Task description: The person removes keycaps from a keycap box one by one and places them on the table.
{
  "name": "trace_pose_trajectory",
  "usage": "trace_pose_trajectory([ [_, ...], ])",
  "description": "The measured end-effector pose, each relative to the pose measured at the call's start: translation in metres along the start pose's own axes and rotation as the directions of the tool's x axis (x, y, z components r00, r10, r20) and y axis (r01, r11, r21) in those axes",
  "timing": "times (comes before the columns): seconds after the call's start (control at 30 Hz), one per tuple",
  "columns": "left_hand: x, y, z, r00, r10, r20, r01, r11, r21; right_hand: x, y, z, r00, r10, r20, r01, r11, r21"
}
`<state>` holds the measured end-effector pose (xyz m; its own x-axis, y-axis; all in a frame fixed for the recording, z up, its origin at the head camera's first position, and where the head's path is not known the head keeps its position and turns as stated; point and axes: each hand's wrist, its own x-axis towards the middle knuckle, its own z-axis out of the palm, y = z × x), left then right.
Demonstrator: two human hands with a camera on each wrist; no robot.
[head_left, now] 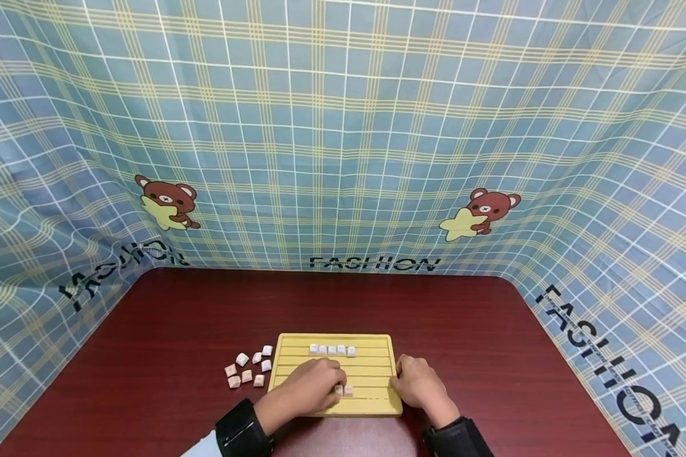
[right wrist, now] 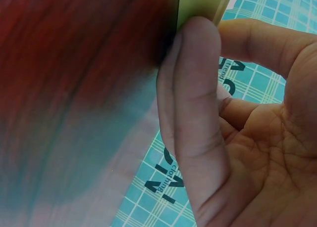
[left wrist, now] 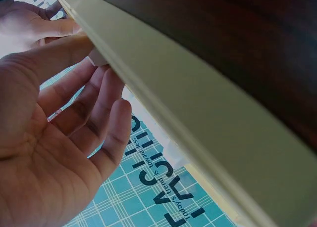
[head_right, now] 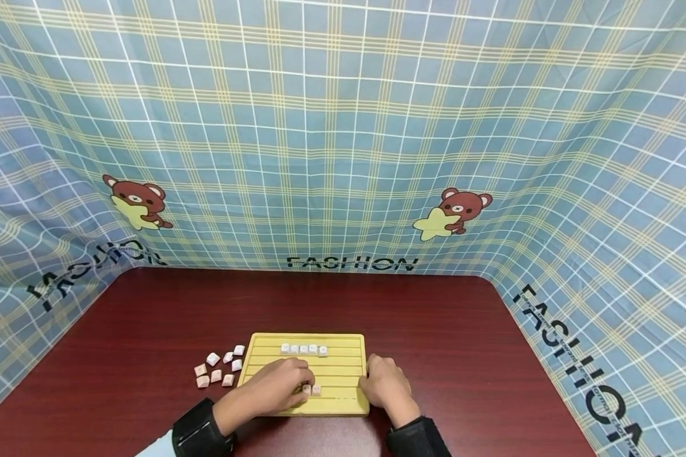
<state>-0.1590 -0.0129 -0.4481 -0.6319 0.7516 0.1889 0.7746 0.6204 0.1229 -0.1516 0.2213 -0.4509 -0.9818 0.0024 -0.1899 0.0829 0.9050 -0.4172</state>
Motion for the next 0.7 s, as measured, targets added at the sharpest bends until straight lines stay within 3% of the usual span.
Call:
trace_pose_trajectory([
  [0.7,0.0002,0.0019,-0.0016,0.999,-0.041,0.018,0.041,0.999,0.009,-0.0008,-0.0016,-0.0012,1.0,0.011,0.001,-0.011,1.0,0.001],
])
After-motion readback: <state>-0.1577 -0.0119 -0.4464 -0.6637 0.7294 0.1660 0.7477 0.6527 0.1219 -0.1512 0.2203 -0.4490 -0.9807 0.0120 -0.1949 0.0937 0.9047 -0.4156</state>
